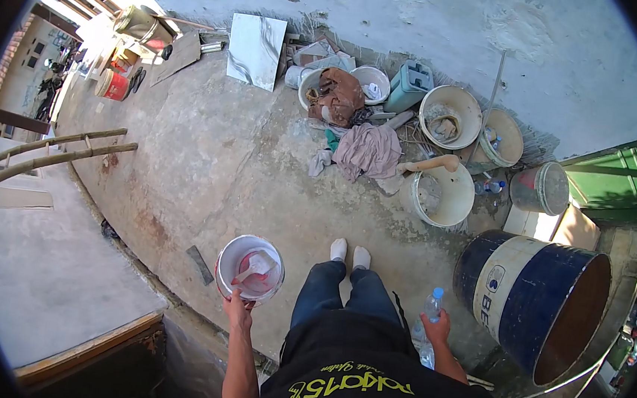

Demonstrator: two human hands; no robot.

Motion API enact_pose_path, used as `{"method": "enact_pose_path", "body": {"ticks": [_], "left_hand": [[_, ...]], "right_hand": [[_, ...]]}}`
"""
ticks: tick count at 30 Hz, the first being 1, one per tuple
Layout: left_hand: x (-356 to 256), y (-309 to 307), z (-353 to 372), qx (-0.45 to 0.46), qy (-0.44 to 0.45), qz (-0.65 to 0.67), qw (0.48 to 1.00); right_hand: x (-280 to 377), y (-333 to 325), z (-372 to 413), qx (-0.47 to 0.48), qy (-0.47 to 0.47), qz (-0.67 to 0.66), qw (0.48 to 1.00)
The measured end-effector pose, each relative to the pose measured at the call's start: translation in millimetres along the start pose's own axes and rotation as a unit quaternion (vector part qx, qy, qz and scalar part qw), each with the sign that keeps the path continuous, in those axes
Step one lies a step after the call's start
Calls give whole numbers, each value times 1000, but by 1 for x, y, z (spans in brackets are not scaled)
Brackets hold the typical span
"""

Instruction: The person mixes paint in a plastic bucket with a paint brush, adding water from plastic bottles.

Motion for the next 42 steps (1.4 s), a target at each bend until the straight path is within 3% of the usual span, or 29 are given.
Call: {"method": "enact_pose_path", "body": {"ticks": [3,7,16,26,29,32,39,42], "left_hand": [[13,-40,-4,-41,-17,31,999],[22,-73,3,-99,-17,76,992],[60,-157,-53,-234,-61,207,948],[92,-245,-118,-345,-133,299,880],[78,-265,-123,-408,-180,262,856],[66,-284,-138,-404,-209,233,859],[23,-293,-193,-411,-234,311,824],[11,-298,-233,-399,-230,351,816]], "right_hand": [[-27,-2,9,25,43,34,998],[-8,-11,-12,13,49,42,998],[178,-5,-87,-38,-96,23,994],[407,102,-76,-6,-222,59,973],[461,121,-54,15,-235,72,969],[503,137,-44,41,-244,105,963],[568,172,-55,71,-219,200,952],[624,186,-52,92,-195,198,956]]}}
Point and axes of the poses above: each hand's wrist, its own z-axis away from the middle knuckle, its own y-axis out of the palm, x = y × z, the point moved 3 cm from there along -z, towards the middle knuckle, and after that the axes turned 2 degrees about x, right-handed, at the moved point
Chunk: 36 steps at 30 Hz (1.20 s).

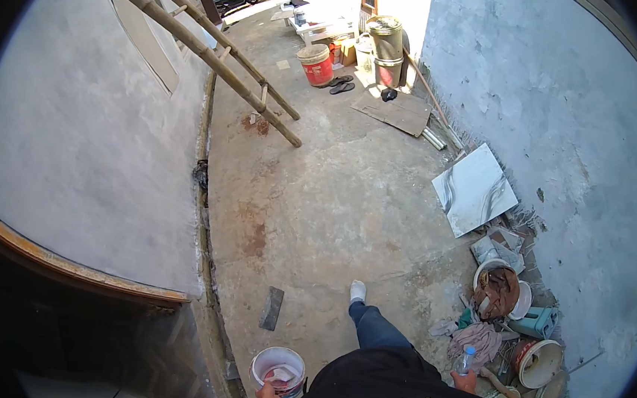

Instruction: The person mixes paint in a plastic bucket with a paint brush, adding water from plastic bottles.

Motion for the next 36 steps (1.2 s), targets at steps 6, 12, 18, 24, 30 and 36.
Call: {"method": "enact_pose_path", "body": {"ticks": [6,12,18,24,30,36], "left_hand": [[-81,109,-17,50,-53,35,997],[-164,232,14,0,17,48,999],[-267,388,60,3,50,35,998],[-356,530,41,20,66,8,998],[-447,678,-1,98,81,-90,988],[-554,866,68,136,163,-227,950]], "right_hand": [[164,13,-75,4,-8,-4,1000],[458,-22,-140,12,-174,-51,983],[692,-44,-185,-45,-327,-90,940],[749,-37,-238,-44,-176,-65,981],[715,-25,-239,-40,5,-44,998],[751,1,-217,17,125,-15,992]]}}
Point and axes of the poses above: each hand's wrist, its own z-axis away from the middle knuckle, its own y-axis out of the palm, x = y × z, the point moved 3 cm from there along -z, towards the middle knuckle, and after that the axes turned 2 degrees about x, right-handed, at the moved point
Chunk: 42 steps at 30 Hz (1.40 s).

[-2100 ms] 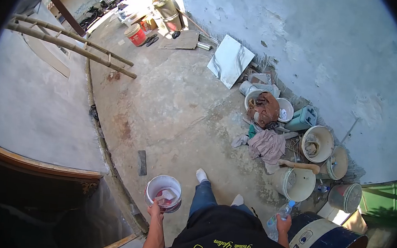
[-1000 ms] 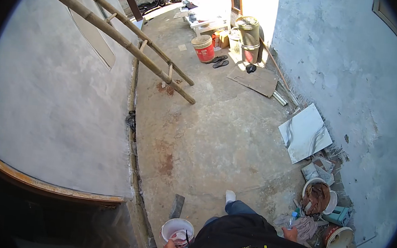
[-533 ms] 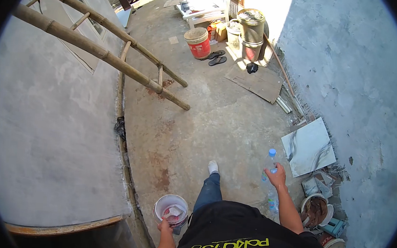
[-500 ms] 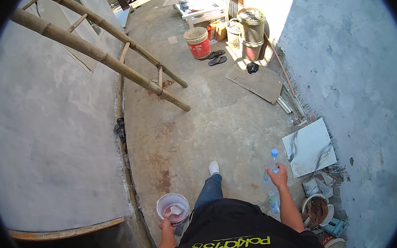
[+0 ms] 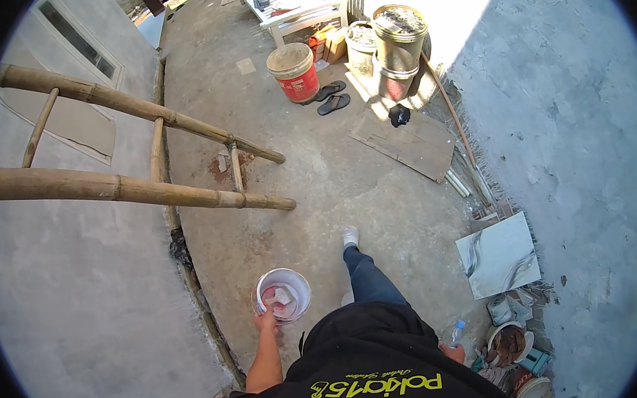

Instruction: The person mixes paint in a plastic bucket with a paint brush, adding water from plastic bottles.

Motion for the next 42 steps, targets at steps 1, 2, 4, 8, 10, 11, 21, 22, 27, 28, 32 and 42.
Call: {"method": "enact_pose_path", "body": {"ticks": [1,2,4,8,10,11,21,22,27,28,32,42], "left_hand": [[-32,22,0,3,9,-20,1000],[-56,42,-11,0,20,-41,999],[-105,84,-30,18,38,-30,999],[-210,145,-53,55,58,54,995],[-263,174,-63,56,68,80,993],[-287,182,-68,72,76,83,991],[-459,270,-134,66,57,182,979],[-472,279,-149,66,51,173,981],[-540,333,-207,60,21,190,980],[-560,347,-215,73,16,199,977],[-622,379,-257,19,9,169,985],[-781,424,-364,-19,13,228,973]], "right_hand": [[11,5,-4,20,3,4,1000],[29,10,-12,43,6,8,999],[80,19,-42,19,13,8,1000],[246,-3,-76,29,-7,-2,1000],[344,-9,-117,17,-81,-14,997],[408,-26,-119,11,-123,-18,992],[831,-99,-147,-50,-389,-67,918],[849,-95,-154,-42,-377,-56,924],[869,-76,-166,15,-229,-40,973],[870,-73,-169,19,-198,-36,979],[862,-54,-173,63,-104,26,992],[1097,-1,-199,104,-158,69,980]]}}
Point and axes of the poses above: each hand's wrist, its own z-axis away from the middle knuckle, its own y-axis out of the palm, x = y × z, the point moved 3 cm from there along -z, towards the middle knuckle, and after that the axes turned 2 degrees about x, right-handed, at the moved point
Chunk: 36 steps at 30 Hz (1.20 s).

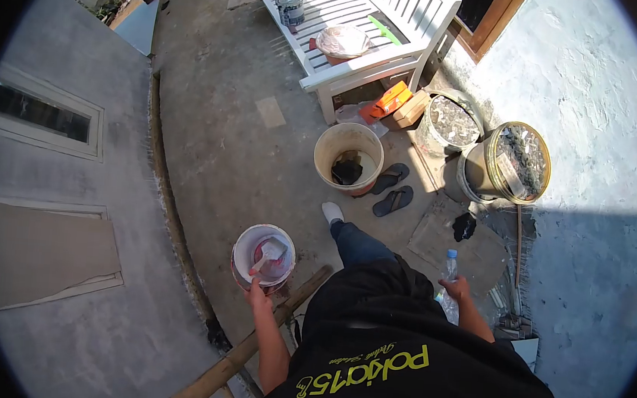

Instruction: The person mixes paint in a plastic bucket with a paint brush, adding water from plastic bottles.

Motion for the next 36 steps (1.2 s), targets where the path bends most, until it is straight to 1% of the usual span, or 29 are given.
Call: {"method": "enact_pose_path", "body": {"ticks": [1,3,4,7,9,12,15,16,18,19,21,23,25,28,30,31,34,36], "left_hand": [[-11,4,-18,-6,-9,9,1000],[-28,4,-50,-22,-32,24,999],[-43,4,-57,-24,-31,30,999],[-87,19,-84,-29,-32,52,998],[-106,19,-109,-43,-43,61,996],[-137,28,-152,-40,-53,90,994],[-173,48,-198,-55,-89,97,990],[-186,56,-218,-36,-88,91,991],[-209,73,-265,4,-89,78,993],[-224,87,-287,0,-86,62,994],[-262,119,-308,-17,-81,30,996],[-304,151,-322,-18,-50,0,999],[-346,210,-347,0,-23,-25,999],[-401,271,-367,11,-11,-100,995],[-432,333,-388,16,-3,-160,987],[-444,364,-399,38,10,-177,983],[-464,449,-429,97,33,-224,969],[-477,517,-432,129,36,-243,961]], "right_hand": [[47,-8,-9,-25,-41,-24,999],[134,-14,-37,-54,-63,-45,996],[198,-31,-28,-45,-110,-56,991],[331,-42,-43,-94,-215,-25,972],[405,-46,-47,-2,-284,-119,951],[489,-44,-54,-5,-285,-100,953],[532,-30,-68,-20,-282,-75,956],[538,-22,-76,-49,-240,-48,968],[543,-6,-78,-62,-187,-37,980],[544,0,-77,-69,-161,-30,984],[544,15,-59,-55,-77,-33,995],[550,26,-40,16,4,-14,1000],[565,36,-30,21,28,-37,999],[590,53,-34,-11,50,-106,993],[624,53,-34,-55,30,-103,993],[643,49,-35,-78,21,-102,992],[708,29,-35,-100,19,-129,986],[745,17,-52,-100,-25,-117,988]]}}
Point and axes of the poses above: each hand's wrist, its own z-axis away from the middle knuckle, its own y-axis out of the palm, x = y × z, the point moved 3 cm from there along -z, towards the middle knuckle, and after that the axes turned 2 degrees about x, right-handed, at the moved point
